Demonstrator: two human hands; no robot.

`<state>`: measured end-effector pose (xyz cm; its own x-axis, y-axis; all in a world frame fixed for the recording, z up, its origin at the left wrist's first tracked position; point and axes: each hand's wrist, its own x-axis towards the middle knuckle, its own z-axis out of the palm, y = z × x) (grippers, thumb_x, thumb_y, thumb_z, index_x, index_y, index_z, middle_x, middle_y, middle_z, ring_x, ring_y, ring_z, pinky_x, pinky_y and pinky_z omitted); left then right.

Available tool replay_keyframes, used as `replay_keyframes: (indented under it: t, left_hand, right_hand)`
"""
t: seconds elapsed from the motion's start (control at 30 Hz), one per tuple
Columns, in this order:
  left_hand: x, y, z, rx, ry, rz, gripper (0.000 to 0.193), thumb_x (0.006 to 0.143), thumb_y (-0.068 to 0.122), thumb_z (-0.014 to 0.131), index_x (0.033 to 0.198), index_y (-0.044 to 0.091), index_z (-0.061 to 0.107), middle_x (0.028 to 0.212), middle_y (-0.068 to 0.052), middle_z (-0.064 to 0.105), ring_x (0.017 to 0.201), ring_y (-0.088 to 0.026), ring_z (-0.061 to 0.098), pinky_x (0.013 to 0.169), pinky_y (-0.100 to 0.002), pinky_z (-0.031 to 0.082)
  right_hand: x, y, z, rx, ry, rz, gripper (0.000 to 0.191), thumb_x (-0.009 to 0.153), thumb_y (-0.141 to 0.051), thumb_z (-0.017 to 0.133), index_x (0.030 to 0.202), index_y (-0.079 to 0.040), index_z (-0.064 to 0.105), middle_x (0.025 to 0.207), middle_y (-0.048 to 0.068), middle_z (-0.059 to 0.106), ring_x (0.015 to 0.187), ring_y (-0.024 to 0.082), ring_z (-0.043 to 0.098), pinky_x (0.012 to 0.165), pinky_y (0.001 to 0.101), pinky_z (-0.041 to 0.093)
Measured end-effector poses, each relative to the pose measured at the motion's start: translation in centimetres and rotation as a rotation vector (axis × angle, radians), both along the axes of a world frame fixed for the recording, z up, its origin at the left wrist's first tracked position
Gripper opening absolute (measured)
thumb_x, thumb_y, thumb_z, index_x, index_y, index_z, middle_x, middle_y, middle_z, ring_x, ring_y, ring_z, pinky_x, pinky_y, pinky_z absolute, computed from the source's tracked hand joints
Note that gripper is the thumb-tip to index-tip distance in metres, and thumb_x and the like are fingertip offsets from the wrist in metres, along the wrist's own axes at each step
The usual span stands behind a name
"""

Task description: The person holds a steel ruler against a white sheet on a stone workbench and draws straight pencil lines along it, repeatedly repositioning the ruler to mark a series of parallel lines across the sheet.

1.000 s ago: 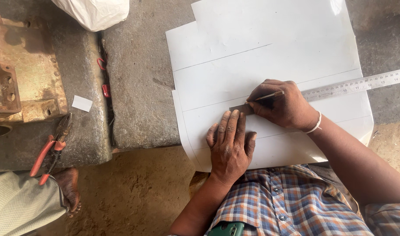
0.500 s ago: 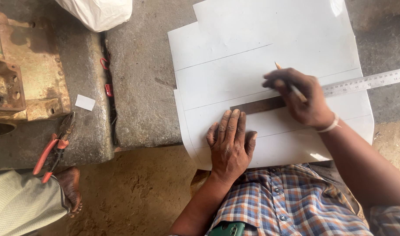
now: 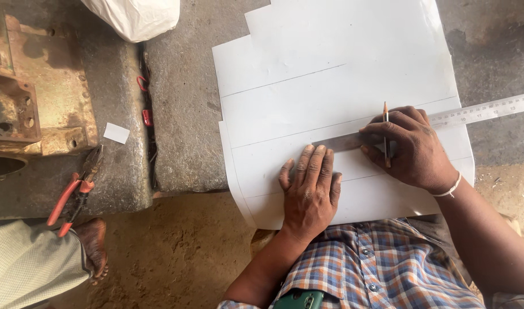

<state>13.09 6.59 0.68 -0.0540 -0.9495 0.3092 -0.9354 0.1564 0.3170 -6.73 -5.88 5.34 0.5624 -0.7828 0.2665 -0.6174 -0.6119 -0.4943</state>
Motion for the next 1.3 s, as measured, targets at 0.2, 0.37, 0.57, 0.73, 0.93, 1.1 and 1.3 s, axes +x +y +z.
replay_keyframes:
  t: [0.2,0.37,0.57,0.73,0.93,1.1,1.3]
  left_hand:
    - [0.2,0.0,0.1,0.017,0.014,0.000,0.053,0.112,0.041,0.044,0.149,0.005,0.056,0.156,-0.009,0.050,0.149,-0.025,0.042,0.123,-0.051,0.023]
    - [0.2,0.0,0.0,0.024,0.015,0.003,0.055,0.112,0.041,0.042,0.150,0.003,0.054,0.157,-0.010,0.049,0.149,-0.025,0.042,0.123,-0.051,0.024]
    - [0.1,0.0,0.0,0.039,0.010,0.006,0.055,0.112,0.041,0.041,0.151,0.003,0.052,0.158,-0.011,0.048,0.149,-0.026,0.041,0.123,-0.051,0.023]
    - [0.2,0.1,0.0,0.022,0.001,-0.003,0.056,0.112,0.041,0.041,0.153,0.004,0.051,0.160,-0.010,0.046,0.150,-0.025,0.041,0.124,-0.051,0.023]
    - [0.3,0.3,0.1,0.018,0.006,-0.006,0.055,0.111,0.040,0.045,0.153,0.004,0.050,0.159,-0.010,0.046,0.150,-0.025,0.040,0.123,-0.051,0.024]
    - [0.4,0.2,0.1,0.025,0.010,-0.009,0.055,0.111,0.040,0.046,0.153,0.005,0.051,0.159,-0.010,0.046,0.150,-0.025,0.040,0.123,-0.051,0.025]
    - [0.3,-0.4,0.0,0.033,-0.004,-0.012,0.054,0.112,0.040,0.044,0.150,0.005,0.054,0.158,-0.010,0.047,0.149,-0.025,0.041,0.121,-0.051,0.025]
  right_hand:
    - [0.0,0.3,-0.8,-0.034,0.001,-0.054,0.030,0.083,-0.024,0.084,0.110,-0.016,0.074,0.105,0.000,0.072,0.108,0.024,0.061,0.102,0.0411,0.046]
    - [0.2,0.4,-1.0,-0.059,0.014,-0.065,0.029,0.085,-0.025,0.084,0.111,-0.016,0.073,0.106,0.000,0.072,0.109,0.024,0.061,0.103,0.0416,0.046]
    - [0.2,0.6,-0.9,-0.054,-0.072,-0.083,0.028,0.091,-0.020,0.075,0.117,-0.011,0.071,0.110,0.009,0.069,0.105,0.023,0.061,0.095,0.0397,0.051]
    - [-0.3,-0.2,-0.5,0.238,-0.597,0.012,0.034,0.108,-0.018,0.057,0.137,-0.002,0.064,0.106,0.009,0.070,0.102,0.013,0.072,0.083,0.0244,0.057]
    - [2.2,-1.4,0.0,0.571,-0.602,0.046,0.016,0.100,-0.009,0.067,0.113,0.000,0.069,0.107,0.013,0.077,0.100,0.019,0.076,0.090,0.0321,0.066]
    - [3.9,-2.0,0.7,0.397,-0.362,0.125,0.018,0.089,-0.012,0.077,0.104,-0.003,0.074,0.098,0.009,0.078,0.086,0.017,0.077,0.075,0.0293,0.064]
    - [4.3,-2.6,0.5,0.319,-0.237,0.087,0.015,0.086,-0.015,0.080,0.097,-0.006,0.076,0.090,0.007,0.078,0.075,0.016,0.076,0.065,0.0279,0.062]
